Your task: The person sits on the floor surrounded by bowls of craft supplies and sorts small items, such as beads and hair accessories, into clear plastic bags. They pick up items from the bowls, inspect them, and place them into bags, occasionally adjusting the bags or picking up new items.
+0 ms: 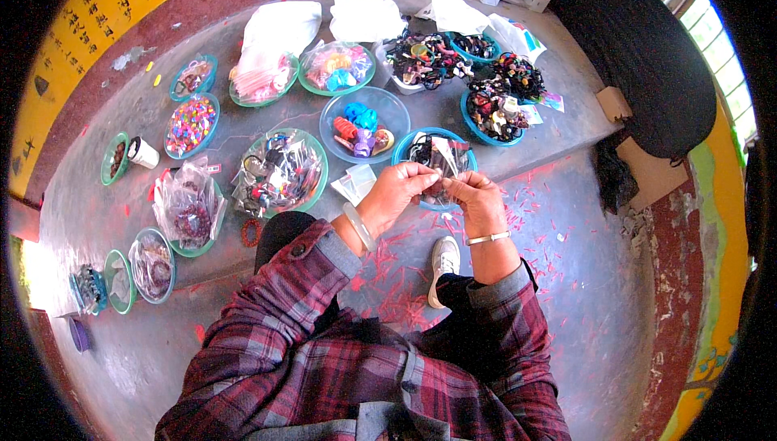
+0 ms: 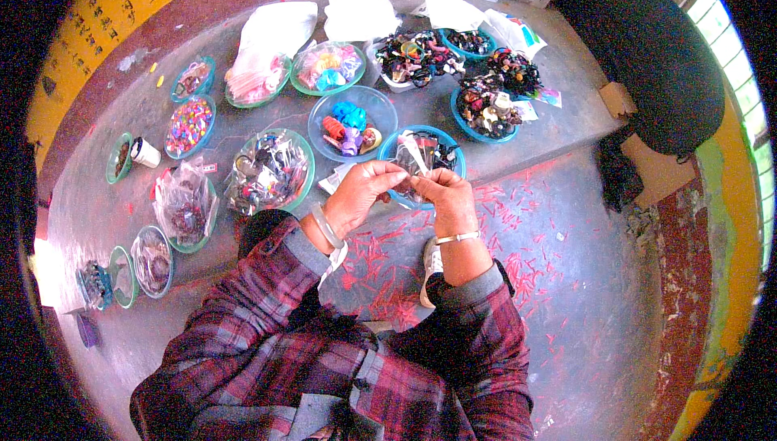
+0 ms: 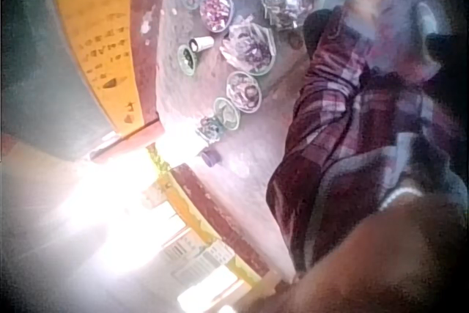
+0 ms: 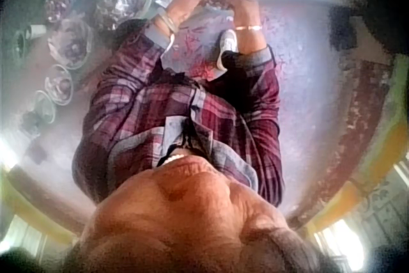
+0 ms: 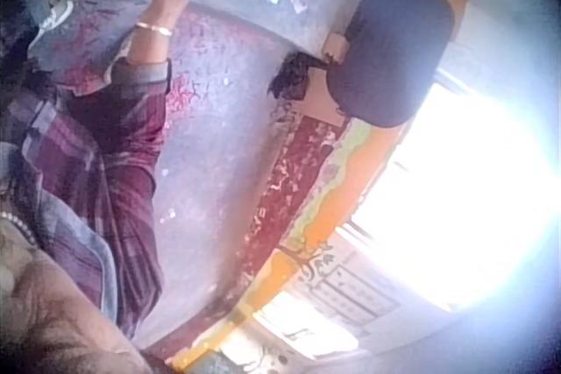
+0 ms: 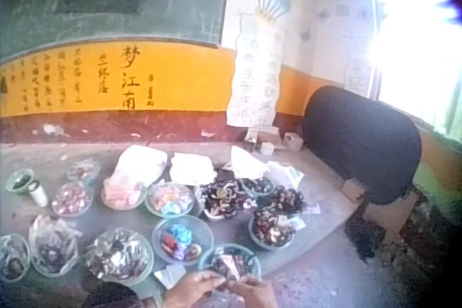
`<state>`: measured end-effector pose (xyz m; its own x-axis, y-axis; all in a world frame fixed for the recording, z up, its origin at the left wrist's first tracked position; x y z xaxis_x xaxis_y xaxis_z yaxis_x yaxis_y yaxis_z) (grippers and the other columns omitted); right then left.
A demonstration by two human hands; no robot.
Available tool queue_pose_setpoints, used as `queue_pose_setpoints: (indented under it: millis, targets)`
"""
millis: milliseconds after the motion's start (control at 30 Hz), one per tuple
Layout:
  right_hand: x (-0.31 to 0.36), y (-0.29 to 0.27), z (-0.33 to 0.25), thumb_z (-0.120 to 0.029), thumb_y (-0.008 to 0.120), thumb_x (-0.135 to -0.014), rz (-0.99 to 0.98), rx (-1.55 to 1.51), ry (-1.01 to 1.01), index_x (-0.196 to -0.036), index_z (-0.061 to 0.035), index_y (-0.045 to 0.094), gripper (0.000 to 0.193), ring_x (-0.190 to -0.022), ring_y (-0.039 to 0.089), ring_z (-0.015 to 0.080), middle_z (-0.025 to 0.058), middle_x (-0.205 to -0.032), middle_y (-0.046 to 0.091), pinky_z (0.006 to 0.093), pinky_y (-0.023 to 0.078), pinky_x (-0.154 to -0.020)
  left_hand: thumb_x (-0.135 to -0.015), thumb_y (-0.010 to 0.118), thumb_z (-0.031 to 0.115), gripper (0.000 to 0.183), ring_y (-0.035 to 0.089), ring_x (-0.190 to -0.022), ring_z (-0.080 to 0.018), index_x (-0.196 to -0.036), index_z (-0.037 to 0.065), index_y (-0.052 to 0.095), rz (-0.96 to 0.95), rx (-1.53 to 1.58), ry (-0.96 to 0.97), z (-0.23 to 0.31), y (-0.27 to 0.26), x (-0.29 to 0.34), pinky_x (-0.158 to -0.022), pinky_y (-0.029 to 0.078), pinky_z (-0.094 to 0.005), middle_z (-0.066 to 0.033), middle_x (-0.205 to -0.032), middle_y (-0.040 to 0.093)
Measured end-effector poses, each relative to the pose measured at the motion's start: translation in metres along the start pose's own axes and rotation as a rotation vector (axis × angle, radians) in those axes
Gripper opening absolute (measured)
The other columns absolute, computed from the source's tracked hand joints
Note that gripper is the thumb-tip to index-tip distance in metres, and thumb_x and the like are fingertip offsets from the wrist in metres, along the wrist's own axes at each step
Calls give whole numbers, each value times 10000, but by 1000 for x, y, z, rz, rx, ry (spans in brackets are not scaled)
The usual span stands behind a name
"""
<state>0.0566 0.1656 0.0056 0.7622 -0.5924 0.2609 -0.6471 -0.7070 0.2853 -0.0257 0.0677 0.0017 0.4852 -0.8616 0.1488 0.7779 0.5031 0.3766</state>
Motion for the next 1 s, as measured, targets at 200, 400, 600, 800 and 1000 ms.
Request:
queue_pose_setpoints:
  millis: [200,400,600,800,1000]
  targets:
    - [0,2,0,-20,654,-703,2,22,-12,-712,-38,592,65,-573,503,89,6,-663,573,205,381,-539,-777,623,175,150,504,-647,-52,-850,44,620,33,56,14,4,-2,2,-556,373,-193,2,-775,609]
    - [-3,5,6,-29,633,-724,-45,5,22,-742,-27,604,35,-581,489,81,-2,-671,563,199,376,-548,-750,648,149,111,485,-618,-53,-800,56,615,85,53,49,0,-10,-2,-549,357,-195,19,-720,585]
    - [-2,7,8,-34,627,-735,-52,-16,52,-786,-24,610,54,-587,491,78,-4,-685,567,194,378,-555,-742,651,132,93,478,-607,-52,-778,61,603,103,18,71,3,-12,-2,-544,350,-194,23,-699,577]
    - [0,8,8,-60,635,-746,-12,-34,81,-824,-37,612,84,-589,503,82,-4,-706,579,197,392,-553,-741,653,131,105,465,-589,-51,-770,62,580,152,-10,126,10,-14,0,-535,347,-191,19,-693,568]
    - [-1,10,9,-67,648,-742,-69,-60,97,-799,-46,607,74,-579,501,80,0,-697,577,202,397,-541,-761,642,145,110,460,-588,-43,-773,64,569,157,-40,213,22,-14,3,-526,347,-183,26,-676,552]
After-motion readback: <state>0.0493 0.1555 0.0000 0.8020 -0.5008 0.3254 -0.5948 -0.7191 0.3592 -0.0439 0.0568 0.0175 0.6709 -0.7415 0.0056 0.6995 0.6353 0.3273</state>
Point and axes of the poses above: each hand's wrist, its own x-axis away from the middle knuckle, its own y-axis out of the palm, z = x × y, the point moved 9 cm from there along -x, towards the middle knuckle
